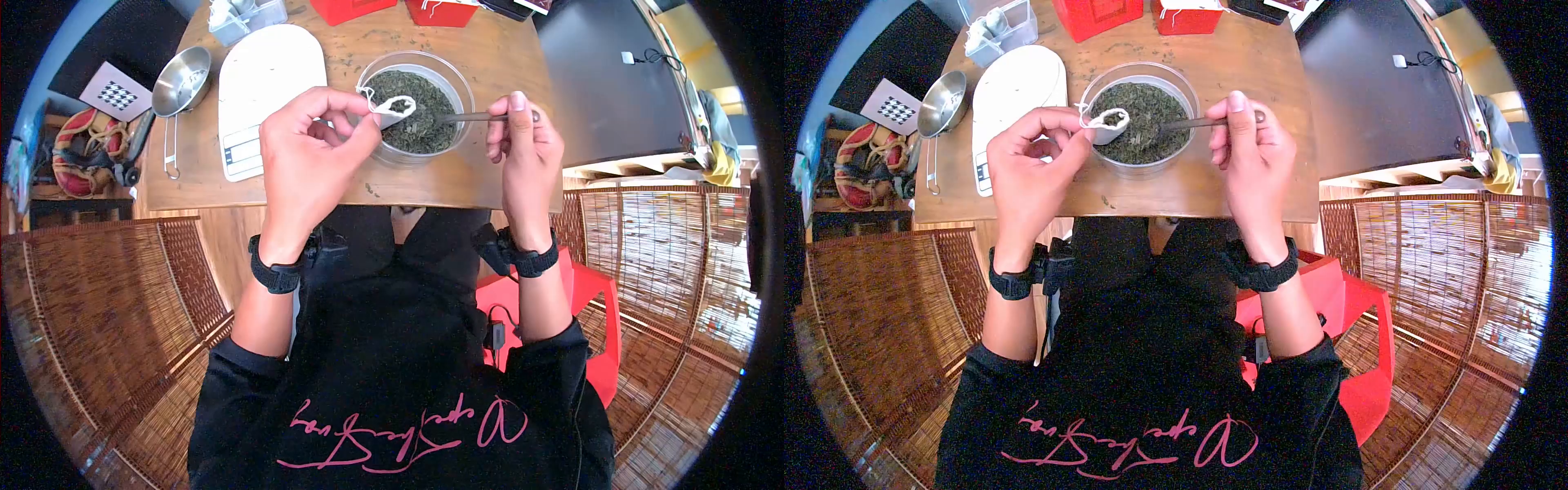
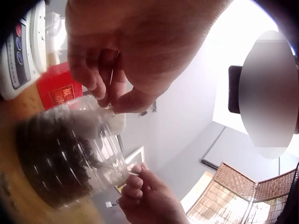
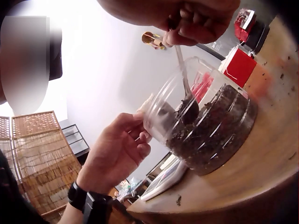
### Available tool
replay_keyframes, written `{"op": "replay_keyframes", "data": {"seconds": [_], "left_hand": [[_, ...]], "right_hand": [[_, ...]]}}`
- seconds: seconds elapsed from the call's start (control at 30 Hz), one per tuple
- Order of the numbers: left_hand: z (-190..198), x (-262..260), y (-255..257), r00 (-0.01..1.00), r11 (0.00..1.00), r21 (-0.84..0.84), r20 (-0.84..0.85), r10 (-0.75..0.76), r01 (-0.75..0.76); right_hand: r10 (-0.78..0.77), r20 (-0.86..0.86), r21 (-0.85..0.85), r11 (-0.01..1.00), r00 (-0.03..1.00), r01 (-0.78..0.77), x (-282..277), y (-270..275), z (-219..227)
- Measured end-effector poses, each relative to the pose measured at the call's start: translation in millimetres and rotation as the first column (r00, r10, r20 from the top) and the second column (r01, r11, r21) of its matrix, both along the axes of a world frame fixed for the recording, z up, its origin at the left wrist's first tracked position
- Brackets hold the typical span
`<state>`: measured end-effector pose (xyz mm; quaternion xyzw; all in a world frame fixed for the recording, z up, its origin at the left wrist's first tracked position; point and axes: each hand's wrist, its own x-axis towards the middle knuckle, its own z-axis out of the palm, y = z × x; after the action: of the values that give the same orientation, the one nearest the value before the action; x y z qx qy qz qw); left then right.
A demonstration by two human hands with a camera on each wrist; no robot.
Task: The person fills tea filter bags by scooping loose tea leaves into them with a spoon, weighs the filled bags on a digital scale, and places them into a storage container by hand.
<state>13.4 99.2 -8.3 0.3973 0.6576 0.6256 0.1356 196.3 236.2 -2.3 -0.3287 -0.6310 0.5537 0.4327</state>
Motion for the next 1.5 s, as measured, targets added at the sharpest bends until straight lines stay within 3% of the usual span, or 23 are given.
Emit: {"op": "replay_keyframes", "data": {"seconds": [0.3,0.47,0.73,0.9,1.03,1.33,1.5], "left_hand": [[11,-4,10,0.998,0.998,-0.027,-0.032,0.051,-0.052],[10,-7,30,0.966,0.996,0.012,-0.247,0.083,-0.083],[8,2,35,0.904,0.972,-0.167,-0.419,0.083,-0.167],[6,9,34,0.928,0.972,-0.146,-0.353,0.122,-0.183],[1,9,35,0.948,0.977,-0.117,-0.287,0.139,-0.179],[3,1,31,0.905,0.989,-0.121,-0.424,0.028,-0.087],[2,3,31,0.914,0.994,-0.075,-0.402,0.049,-0.086]], "right_hand": [[0.001,-0.149,-0.14,0.99,0.989,-0.022,10,15,-5],[0.0,-0.16,-0.176,0.984,0.987,-0.029,17,25,-4],[0.048,-0.168,-0.232,0.969,0.985,-0.086,23,51,-1],[0.053,-0.219,-0.256,0.961,0.974,-0.11,19,58,15],[0.081,-0.161,-0.176,0.978,0.984,-0.11,13,63,26],[0.024,0.032,0.087,0.996,0.999,-0.027,4,46,37],[0.0,-0.022,0.12,0.993,1.0,0.003,2,38,47]]}}
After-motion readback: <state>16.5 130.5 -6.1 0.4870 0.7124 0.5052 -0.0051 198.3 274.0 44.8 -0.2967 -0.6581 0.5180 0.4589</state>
